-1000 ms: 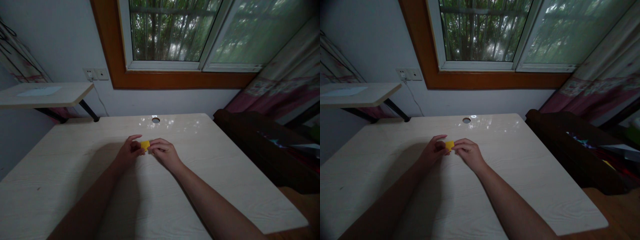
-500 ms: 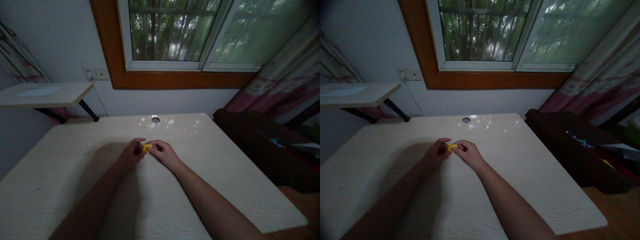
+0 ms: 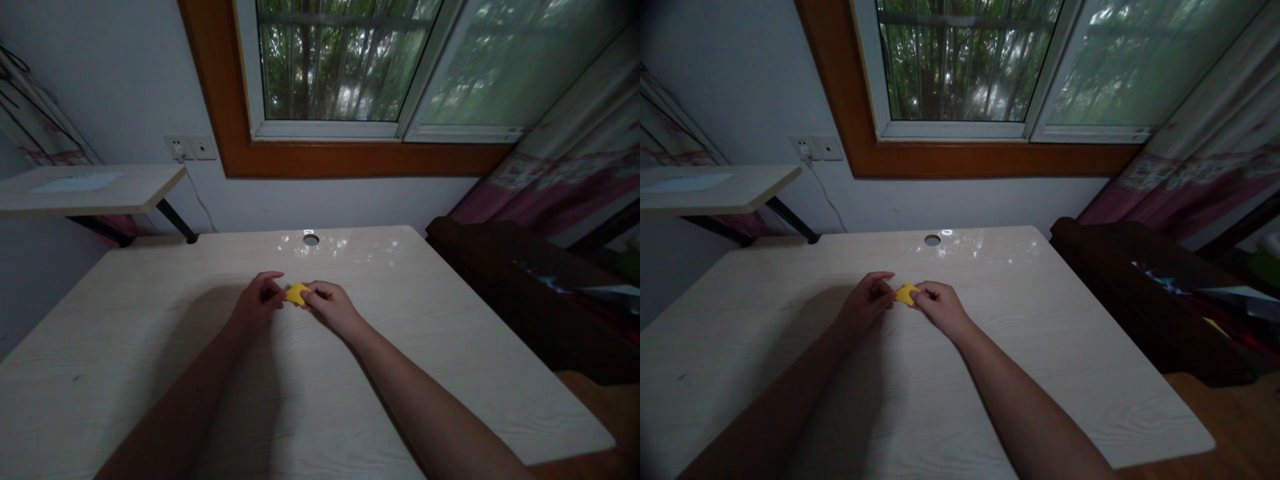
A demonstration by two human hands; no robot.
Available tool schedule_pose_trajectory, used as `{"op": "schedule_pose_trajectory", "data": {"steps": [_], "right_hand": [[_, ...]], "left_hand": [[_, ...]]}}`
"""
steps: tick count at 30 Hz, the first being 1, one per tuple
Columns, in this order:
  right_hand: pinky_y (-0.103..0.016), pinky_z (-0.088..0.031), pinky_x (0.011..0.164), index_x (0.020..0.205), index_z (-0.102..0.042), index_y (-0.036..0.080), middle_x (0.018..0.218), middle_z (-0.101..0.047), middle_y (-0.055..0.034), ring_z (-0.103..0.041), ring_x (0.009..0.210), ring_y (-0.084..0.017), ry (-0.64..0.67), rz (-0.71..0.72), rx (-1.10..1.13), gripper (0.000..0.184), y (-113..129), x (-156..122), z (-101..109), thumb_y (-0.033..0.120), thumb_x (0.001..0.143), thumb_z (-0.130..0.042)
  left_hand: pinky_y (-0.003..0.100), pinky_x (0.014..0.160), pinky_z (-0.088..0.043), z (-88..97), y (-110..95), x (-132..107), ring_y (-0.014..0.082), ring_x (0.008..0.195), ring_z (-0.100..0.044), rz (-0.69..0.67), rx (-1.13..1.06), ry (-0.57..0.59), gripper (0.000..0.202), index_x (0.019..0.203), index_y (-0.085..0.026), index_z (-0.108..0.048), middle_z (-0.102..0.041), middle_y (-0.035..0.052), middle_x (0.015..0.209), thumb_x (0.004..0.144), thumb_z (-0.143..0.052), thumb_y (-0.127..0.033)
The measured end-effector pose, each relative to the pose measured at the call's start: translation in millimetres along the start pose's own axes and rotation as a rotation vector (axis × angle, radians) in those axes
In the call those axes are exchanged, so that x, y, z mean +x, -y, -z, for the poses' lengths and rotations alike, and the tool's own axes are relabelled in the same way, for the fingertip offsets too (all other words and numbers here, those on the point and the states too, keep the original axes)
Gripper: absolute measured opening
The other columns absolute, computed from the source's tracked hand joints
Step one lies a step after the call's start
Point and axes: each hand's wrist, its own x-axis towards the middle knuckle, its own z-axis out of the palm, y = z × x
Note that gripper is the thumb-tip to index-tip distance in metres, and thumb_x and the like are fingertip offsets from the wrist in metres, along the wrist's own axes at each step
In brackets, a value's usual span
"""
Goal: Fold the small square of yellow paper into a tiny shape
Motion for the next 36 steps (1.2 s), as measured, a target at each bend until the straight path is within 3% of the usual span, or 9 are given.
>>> {"op": "schedule_pose_trajectory", "data": {"steps": [10, 18, 26, 36], "right_hand": [[-0.026, -0.044, 0.063, 0.080, -0.072, 0.017, 0.071, -0.069, -0.0037, -0.058, 0.064, -0.014, -0.013, -0.030, 0.081, 0.026, 1.5, -0.5, -0.2, 0.040, 0.084, -0.062], [-0.026, -0.045, 0.063, 0.080, -0.073, 0.017, 0.072, -0.069, -0.0045, -0.056, 0.062, -0.014, -0.019, -0.021, 0.134, 0.032, 3.4, 0.7, 0.9, 0.047, 0.083, -0.062], [-0.027, -0.046, 0.065, 0.082, -0.074, 0.018, 0.074, -0.070, -0.0046, -0.057, 0.064, -0.014, -0.016, -0.023, 0.152, 0.030, 5.6, -0.7, 0.7, 0.045, 0.084, -0.062], [-0.027, -0.045, 0.067, 0.078, -0.075, 0.018, 0.072, -0.070, -0.0042, -0.058, 0.066, -0.014, 0.053, 0.014, 0.097, 0.031, 4.1, -1.0, 2.6, 0.044, 0.086, -0.060]], "left_hand": [[0.023, 0.062, -0.048, 2.3, -6.5, 1.9, 0.0104, 0.063, -0.059, -0.033, 0.031, -0.174, 0.029, 0.108, -0.020, -0.058, -0.061, -0.0034, 0.072, 0.081, -0.067, -0.028], [0.024, 0.066, -0.050, 3.9, -4.8, 2.0, 0.0112, 0.068, -0.060, -0.040, 0.036, -0.210, 0.023, 0.105, -0.018, -0.060, -0.063, 0.0000, 0.080, 0.085, -0.062, -0.029], [0.026, 0.072, -0.052, 1.9, -5.9, 0.3, 0.0133, 0.079, -0.061, -0.169, 0.169, -0.016, 0.028, 0.107, -0.023, -0.068, -0.062, 0.0046, 0.098, 0.080, -0.069, -0.029], [0.026, 0.071, -0.054, -0.7, -5.0, -2.0, 0.0129, 0.080, -0.063, -0.210, 0.256, 0.028, 0.035, 0.115, -0.026, -0.065, -0.059, 0.0045, 0.102, 0.080, -0.070, -0.027]]}}
